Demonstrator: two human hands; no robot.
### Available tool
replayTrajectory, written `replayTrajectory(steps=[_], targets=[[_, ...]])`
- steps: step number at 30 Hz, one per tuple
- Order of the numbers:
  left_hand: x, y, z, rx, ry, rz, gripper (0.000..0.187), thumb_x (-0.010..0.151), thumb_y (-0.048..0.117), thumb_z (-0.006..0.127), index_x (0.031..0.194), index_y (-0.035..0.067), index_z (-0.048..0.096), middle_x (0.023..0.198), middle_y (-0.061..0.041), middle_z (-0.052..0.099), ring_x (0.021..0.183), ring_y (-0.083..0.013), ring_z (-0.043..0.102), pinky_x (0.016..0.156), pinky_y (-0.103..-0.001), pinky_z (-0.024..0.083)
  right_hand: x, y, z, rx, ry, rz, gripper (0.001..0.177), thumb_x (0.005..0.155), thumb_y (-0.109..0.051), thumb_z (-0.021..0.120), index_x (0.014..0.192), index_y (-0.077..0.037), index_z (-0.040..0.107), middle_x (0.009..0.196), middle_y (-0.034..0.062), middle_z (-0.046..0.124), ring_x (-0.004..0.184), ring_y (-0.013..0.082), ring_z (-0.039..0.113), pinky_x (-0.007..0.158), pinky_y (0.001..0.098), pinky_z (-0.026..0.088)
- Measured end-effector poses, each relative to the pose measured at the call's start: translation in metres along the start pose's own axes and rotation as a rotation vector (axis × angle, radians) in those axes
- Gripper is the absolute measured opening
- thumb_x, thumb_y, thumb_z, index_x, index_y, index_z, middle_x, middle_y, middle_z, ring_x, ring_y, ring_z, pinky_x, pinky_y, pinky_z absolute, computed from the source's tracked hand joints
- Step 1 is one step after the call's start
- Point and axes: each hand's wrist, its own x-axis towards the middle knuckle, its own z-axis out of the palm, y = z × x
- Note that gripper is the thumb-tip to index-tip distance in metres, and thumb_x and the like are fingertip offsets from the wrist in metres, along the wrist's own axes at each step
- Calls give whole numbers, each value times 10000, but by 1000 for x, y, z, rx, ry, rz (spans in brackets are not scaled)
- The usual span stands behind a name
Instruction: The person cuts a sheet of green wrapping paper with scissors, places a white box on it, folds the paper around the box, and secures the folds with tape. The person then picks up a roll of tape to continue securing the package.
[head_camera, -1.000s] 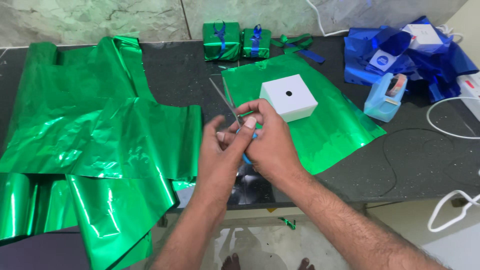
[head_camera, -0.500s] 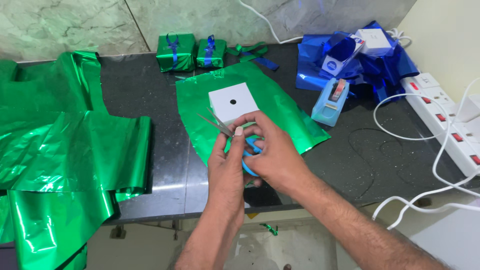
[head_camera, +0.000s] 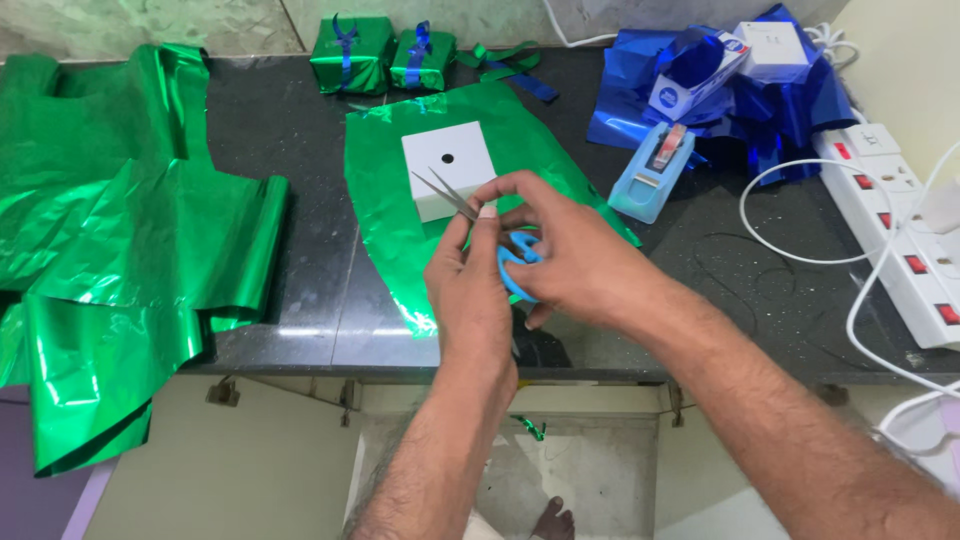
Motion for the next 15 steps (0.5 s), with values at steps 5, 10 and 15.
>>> replayTrajectory(steps=[5, 10, 15], targets=[[13, 4, -3, 2, -93, -50, 490, 969, 355, 603, 1385, 102, 652, 911, -10, 675, 834, -107, 630, 779, -290, 527, -7, -1, -18, 341, -138, -68, 608, 859, -65, 690, 1434, -157, 516, 1380, 55, 648, 960, 129, 724, 590, 284, 634], [31, 0, 4, 245, -102, 65, 503, 998, 396, 566, 1409, 122, 659, 938, -46, 663, 842, -118, 605, 755, -310, 513, 5, 13, -20, 194, 80, -28, 473, 792, -5, 702, 1264, -34, 692, 1100, 100, 774, 729, 118, 701, 577, 300, 605], [49, -2, 14, 639, -149, 358, 513, 1062, 430, 512, 1417, 74, 614, 1105, -146, 732, 1010, -268, 681, 873, -366, 517, 11, 32, -5, 57, 461, -77, 388, 821, -20, 700, 1208, -22, 721, 998, 63, 794, 658, 110, 715, 600, 275, 581]])
